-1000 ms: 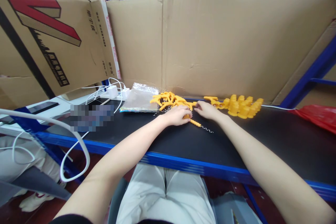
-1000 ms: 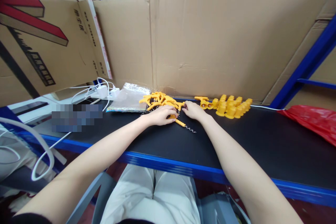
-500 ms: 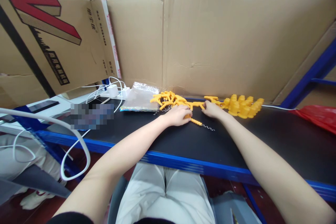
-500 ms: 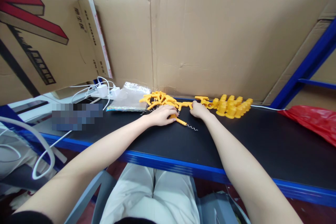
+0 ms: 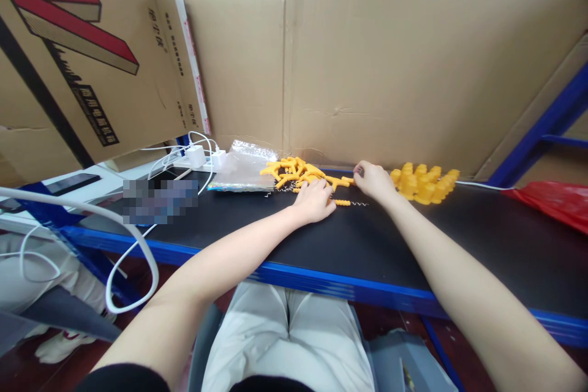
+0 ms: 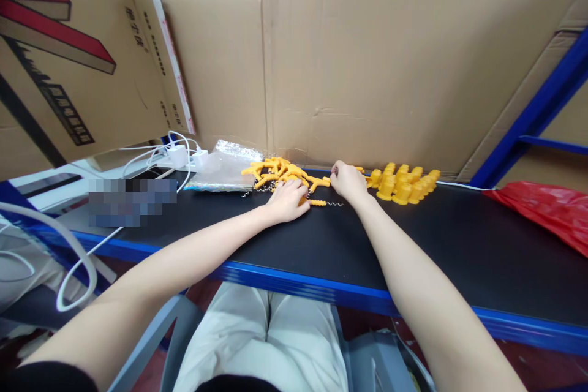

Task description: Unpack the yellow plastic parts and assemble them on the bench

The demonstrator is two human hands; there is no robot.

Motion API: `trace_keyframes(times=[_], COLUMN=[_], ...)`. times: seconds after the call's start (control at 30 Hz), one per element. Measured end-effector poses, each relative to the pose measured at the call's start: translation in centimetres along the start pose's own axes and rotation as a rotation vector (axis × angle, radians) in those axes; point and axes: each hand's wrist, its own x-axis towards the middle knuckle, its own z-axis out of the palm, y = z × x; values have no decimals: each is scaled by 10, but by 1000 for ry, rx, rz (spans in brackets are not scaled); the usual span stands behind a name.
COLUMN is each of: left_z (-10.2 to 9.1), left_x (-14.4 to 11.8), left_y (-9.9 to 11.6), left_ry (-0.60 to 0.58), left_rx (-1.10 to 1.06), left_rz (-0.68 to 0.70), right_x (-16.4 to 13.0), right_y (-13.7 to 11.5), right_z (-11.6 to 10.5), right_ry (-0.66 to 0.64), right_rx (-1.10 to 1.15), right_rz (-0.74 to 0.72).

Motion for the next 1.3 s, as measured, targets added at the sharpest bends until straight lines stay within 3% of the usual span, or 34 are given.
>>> trace_keyframes(times=[0.2, 0.43, 0.53, 0.67, 1.0, 1.3], left_z=[-11, -19, -16, -17, -19, -25], left_x=[2, 3, 4, 5, 9, 8], left_y=[-11, -32, -39, -45, -57, -52], left_ry=[81, 213, 194, 128, 128, 114], left_rx=[-94, -150, -111, -88, -104, -108], left_rz=[15, -43, -51, -88, -159, -275], right_x=[-3, -16, -24, -29, -18, -4], right_y=[-6, -27, -41, -50, -38, -13], right_z=[-5, -13, -15, -15, -16, -12], right_ry=[211, 259, 245, 275, 294, 186], right_rx=[144, 294, 315, 283, 44, -13], right_rz=[-103, -640, -815, -929, -864, -692])
